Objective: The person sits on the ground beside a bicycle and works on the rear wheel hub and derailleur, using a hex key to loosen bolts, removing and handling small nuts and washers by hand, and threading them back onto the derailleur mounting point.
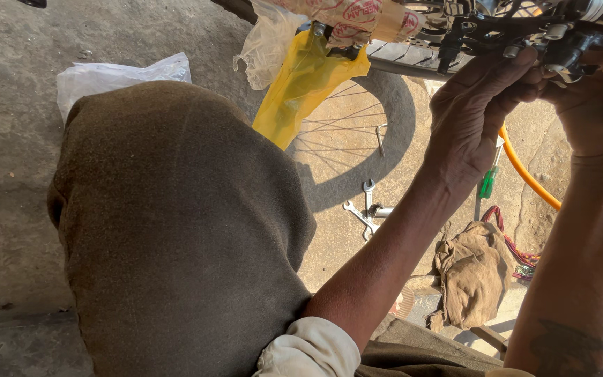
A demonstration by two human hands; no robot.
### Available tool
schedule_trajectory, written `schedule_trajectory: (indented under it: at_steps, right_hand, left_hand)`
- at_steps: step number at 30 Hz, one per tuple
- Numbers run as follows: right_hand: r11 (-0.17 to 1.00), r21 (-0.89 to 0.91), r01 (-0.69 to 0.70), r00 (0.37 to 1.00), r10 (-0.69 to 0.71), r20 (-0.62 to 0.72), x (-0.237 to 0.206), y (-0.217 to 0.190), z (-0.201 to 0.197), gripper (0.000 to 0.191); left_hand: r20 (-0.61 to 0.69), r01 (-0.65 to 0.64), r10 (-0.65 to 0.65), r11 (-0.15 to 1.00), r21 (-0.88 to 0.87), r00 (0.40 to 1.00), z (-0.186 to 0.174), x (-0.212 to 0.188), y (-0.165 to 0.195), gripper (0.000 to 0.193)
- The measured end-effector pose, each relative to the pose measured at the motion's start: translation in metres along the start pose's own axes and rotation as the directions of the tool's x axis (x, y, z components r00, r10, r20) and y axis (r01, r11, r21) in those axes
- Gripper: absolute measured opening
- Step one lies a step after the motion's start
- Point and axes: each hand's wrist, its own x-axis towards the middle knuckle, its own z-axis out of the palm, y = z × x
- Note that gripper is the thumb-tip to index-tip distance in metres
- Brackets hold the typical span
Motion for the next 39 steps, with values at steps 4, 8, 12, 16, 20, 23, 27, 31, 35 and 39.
schedule_trajectory:
  at_steps: [4, 8, 12, 16, 20, 23, 27, 31, 35, 39]
  right_hand:
    - [0.995, -0.095, 0.037, 0.999, -0.035, 0.02, 0.0, -0.003, 0.015, 0.035]
    - [0.994, -0.097, 0.04, 0.999, -0.04, 0.01, 0.001, -0.007, 0.032, 0.046]
    - [0.992, -0.12, 0.032, 0.999, -0.03, 0.02, 0.0, -0.012, 0.04, 0.048]
    - [0.997, -0.075, 0.02, 1.0, -0.019, 0.014, -0.002, -0.013, 0.042, 0.039]
    - [1.0, 0.01, 0.007, 0.999, -0.007, -0.046, -0.001, -0.011, 0.045, 0.036]
    - [1.0, 0.022, 0.002, 0.996, 0.0, -0.089, -0.002, -0.012, 0.055, 0.035]
    - [0.998, -0.054, 0.036, 0.997, -0.04, -0.067, -0.008, -0.017, 0.071, 0.029]
    - [1.0, -0.004, 0.017, 0.994, -0.017, -0.111, -0.008, -0.017, 0.075, 0.031]
    - [1.0, 0.027, -0.01, 0.992, 0.013, -0.124, -0.003, -0.012, 0.062, 0.031]
    - [1.0, 0.0, -0.001, 0.998, 0.001, -0.065, -0.002, -0.01, 0.049, 0.03]
  left_hand:
    - [0.009, 0.028, -0.028, 1.0, 0.013, 1.0, -0.001, 0.002, 0.004, 0.015]
    - [0.018, 0.034, -0.035, 0.998, 0.057, 0.999, -0.001, 0.002, 0.008, 0.014]
    - [0.013, 0.015, -0.016, 0.998, 0.069, 1.0, 0.003, 0.001, 0.009, 0.014]
    - [-0.009, 0.03, -0.029, 0.997, 0.07, 1.0, 0.005, 0.001, 0.01, 0.015]
    - [-0.008, 0.019, -0.019, 0.996, 0.09, 1.0, 0.002, 0.002, 0.01, 0.014]
    - [-0.007, 0.01, -0.009, 0.996, 0.088, 1.0, 0.0, 0.001, 0.007, 0.013]
    - [0.016, -0.011, 0.011, 1.0, 0.027, 1.0, 0.001, 0.002, 0.003, 0.012]
    - [-0.004, 0.017, -0.016, 0.999, 0.052, 1.0, -0.001, 0.004, 0.007, 0.013]
    - [-0.008, 0.002, -0.001, 0.996, 0.094, 1.0, -0.002, 0.005, 0.011, 0.014]
    - [-0.008, -0.002, 0.003, 0.996, 0.088, 1.0, -0.002, 0.004, 0.011, 0.013]
